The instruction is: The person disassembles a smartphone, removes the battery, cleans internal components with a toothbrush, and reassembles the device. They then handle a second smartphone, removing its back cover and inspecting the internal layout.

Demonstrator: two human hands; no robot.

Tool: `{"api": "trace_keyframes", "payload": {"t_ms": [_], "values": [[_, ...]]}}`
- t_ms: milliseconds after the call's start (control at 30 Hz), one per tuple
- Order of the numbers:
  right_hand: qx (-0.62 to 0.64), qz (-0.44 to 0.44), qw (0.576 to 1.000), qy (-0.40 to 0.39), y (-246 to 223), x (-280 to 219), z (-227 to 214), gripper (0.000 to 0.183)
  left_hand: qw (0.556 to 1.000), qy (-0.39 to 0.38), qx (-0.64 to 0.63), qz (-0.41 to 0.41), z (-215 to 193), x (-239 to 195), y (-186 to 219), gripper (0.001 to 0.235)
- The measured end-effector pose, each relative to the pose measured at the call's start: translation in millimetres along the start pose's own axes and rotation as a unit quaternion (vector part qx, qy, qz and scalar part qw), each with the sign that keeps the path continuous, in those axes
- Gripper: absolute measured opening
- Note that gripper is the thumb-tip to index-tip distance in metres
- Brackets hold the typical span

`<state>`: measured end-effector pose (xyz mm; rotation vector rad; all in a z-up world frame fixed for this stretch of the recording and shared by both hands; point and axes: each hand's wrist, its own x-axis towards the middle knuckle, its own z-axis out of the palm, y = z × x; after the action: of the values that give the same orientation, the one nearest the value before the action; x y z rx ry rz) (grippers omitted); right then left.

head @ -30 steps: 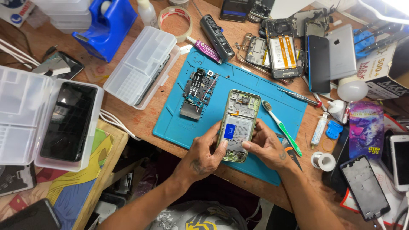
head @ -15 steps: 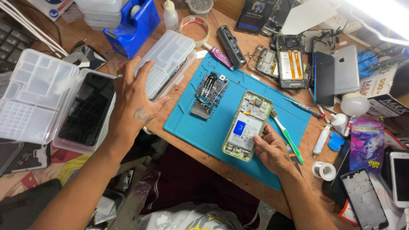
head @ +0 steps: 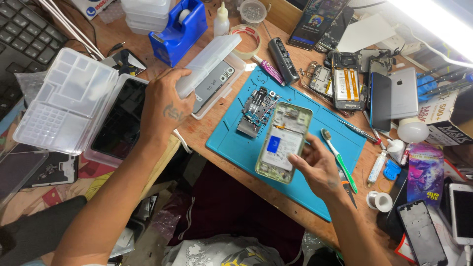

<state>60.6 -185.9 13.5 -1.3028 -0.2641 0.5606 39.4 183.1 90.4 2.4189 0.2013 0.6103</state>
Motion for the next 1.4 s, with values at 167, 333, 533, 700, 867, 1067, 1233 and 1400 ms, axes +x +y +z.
{"api": "trace_keyframes", "payload": {"t_ms": [167,333,533,700,867,1067,1233,1400], "values": [[0.0,-0.02,1.0,-0.007,-17,45,54,0.091,1.0,-0.002,-0.015,-0.026,-4,0,2,0.031],[-0.017,-0.048,0.999,-0.009,-11,100,99,0.08,1.0,0.012,0.002,-0.002,-3,-1,3,0.036],[-0.131,-0.043,0.99,0.032,-2,158,132,0.049,0.999,-0.006,-0.025,-0.041,-6,-1,7,0.041],[-0.207,-0.024,0.977,0.047,-4,176,156,0.051,0.999,0.0,-0.029,-0.034,-7,0,8,0.04],[-0.326,-0.038,0.943,0.057,-6,174,169,0.053,0.999,0.009,-0.032,-0.021,-6,-2,9,0.041],[-0.427,-0.147,0.892,0.016,-1,171,162,0.059,1.0,0.009,-0.025,-0.015,-7,-2,10,0.038],[-0.49,-0.136,0.86,-0.044,-4,170,158,0.076,0.999,-0.005,-0.03,-0.038,-7,-3,13,0.041],[-0.535,-0.11,0.836,-0.041,-14,164,163,0.085,0.998,-0.011,-0.029,-0.057,-8,-3,14,0.042]]}}
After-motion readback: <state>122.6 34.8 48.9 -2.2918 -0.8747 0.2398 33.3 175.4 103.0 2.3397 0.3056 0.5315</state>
